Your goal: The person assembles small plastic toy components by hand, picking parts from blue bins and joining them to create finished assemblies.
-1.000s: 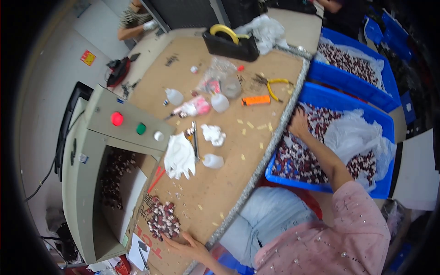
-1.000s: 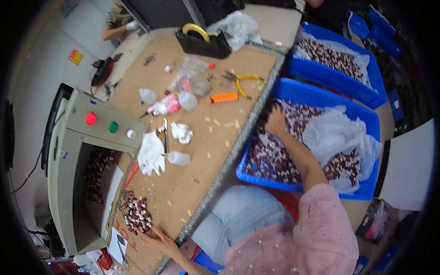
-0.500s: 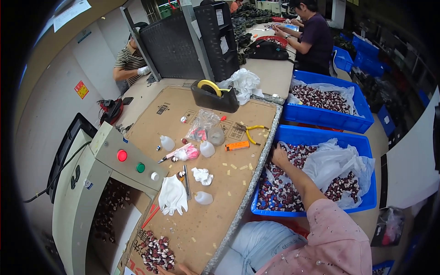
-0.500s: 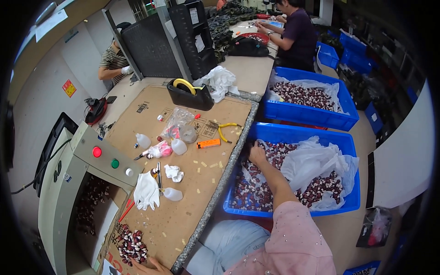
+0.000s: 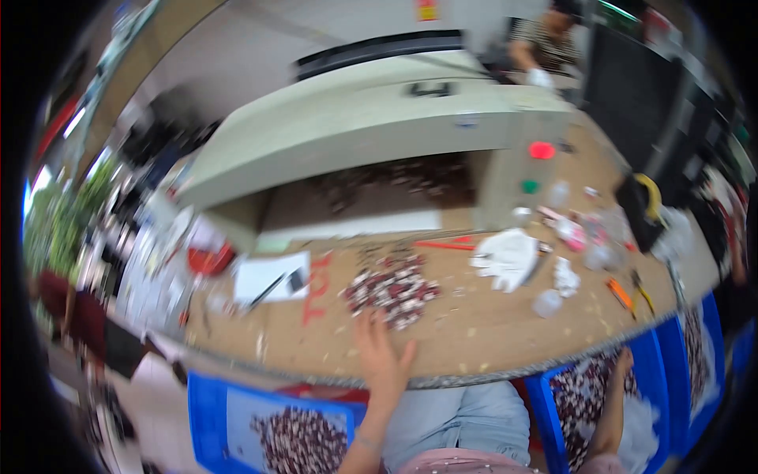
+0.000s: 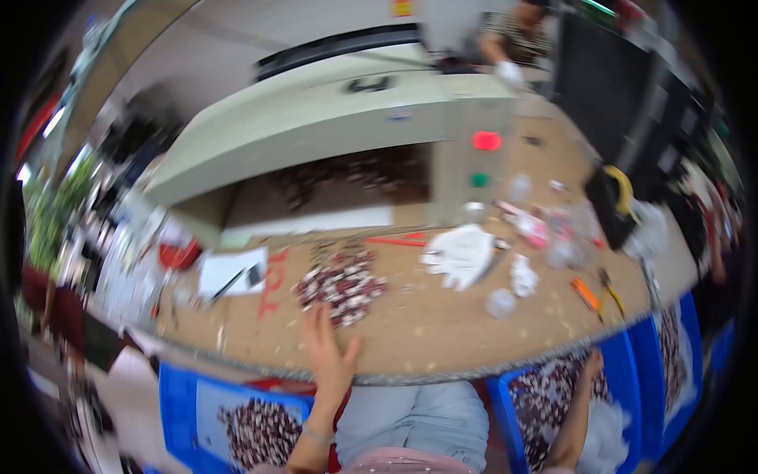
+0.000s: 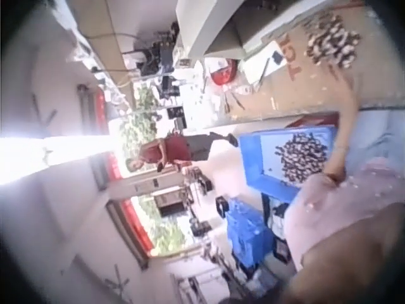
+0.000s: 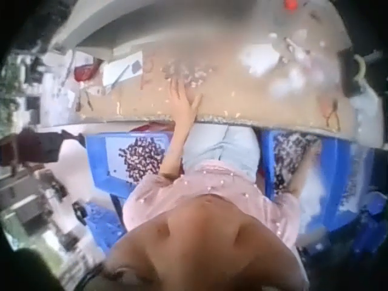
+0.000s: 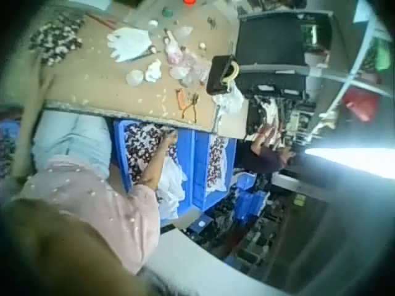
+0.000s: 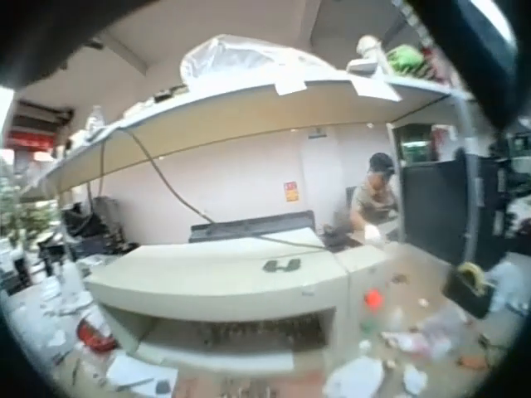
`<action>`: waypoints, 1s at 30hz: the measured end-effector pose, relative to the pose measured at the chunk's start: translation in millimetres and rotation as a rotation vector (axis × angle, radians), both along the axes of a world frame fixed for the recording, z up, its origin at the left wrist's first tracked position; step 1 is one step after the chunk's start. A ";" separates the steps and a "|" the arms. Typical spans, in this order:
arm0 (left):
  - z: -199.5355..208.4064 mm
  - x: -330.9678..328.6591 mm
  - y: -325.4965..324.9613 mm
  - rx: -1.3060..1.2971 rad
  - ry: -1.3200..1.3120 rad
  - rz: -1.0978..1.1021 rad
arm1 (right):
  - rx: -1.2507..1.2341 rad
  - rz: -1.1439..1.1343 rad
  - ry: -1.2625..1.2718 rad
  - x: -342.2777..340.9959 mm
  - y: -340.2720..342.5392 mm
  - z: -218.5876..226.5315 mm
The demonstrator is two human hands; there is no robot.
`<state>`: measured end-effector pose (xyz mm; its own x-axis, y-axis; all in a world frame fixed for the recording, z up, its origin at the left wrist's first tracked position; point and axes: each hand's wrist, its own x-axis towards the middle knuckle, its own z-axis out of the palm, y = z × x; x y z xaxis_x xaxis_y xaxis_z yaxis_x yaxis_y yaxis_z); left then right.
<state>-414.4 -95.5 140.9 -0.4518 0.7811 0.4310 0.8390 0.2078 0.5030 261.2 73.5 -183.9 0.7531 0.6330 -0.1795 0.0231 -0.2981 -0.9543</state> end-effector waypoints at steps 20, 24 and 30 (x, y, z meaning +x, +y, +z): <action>-6.0 -27.4 -25.2 0.033 -0.055 0.126 | 0.588 0.833 0.796 -184.6 -119.9 376.2; -4.6 -17.5 -18.8 0.037 -0.024 0.098 | 0.234 0.856 1.323 -339.8 -95.7 423.5; -10.2 -25.6 -28.4 0.057 -0.053 0.137 | -0.110 1.475 0.594 -560.8 -48.2 404.9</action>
